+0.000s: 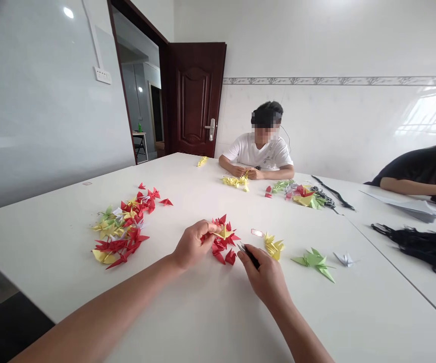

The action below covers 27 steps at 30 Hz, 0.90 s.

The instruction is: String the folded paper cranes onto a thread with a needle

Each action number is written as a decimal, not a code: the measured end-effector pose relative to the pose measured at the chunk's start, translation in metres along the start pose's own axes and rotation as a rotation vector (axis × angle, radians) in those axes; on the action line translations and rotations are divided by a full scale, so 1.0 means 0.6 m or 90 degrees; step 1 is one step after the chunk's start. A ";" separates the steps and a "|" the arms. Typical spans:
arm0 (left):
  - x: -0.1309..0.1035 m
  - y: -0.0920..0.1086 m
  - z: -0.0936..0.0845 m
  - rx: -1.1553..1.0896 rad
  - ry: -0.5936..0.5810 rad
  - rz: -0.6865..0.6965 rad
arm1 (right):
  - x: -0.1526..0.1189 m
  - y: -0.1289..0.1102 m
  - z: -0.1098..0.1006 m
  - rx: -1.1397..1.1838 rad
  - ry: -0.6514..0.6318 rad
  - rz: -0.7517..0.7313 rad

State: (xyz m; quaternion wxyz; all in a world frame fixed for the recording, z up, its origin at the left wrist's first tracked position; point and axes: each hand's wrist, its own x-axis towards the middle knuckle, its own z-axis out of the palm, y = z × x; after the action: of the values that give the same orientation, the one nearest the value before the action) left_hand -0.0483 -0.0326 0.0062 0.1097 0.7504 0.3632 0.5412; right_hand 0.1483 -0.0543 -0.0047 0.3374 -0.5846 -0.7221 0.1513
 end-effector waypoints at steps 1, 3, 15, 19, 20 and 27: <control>0.000 0.003 0.000 0.001 -0.009 0.024 | -0.001 -0.002 0.000 0.009 0.010 -0.009; 0.001 0.005 0.000 0.003 -0.022 0.069 | -0.003 -0.005 0.000 0.024 0.033 -0.027; -0.001 0.001 -0.002 0.037 -0.097 0.172 | -0.006 -0.004 0.001 0.051 0.121 -0.158; -0.002 0.005 -0.002 0.047 -0.152 0.198 | -0.006 -0.003 0.001 0.031 0.142 -0.151; -0.003 0.005 -0.001 0.050 -0.159 0.203 | -0.006 -0.004 0.001 0.026 0.139 -0.147; -0.004 0.005 -0.003 0.026 -0.149 0.193 | -0.009 -0.010 0.001 -0.008 0.063 -0.154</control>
State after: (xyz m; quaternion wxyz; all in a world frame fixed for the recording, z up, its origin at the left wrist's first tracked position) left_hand -0.0488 -0.0364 0.0067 0.0533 0.8565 0.2412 0.4532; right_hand 0.1439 -0.0609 -0.0035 0.3848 -0.5020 -0.7708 0.0763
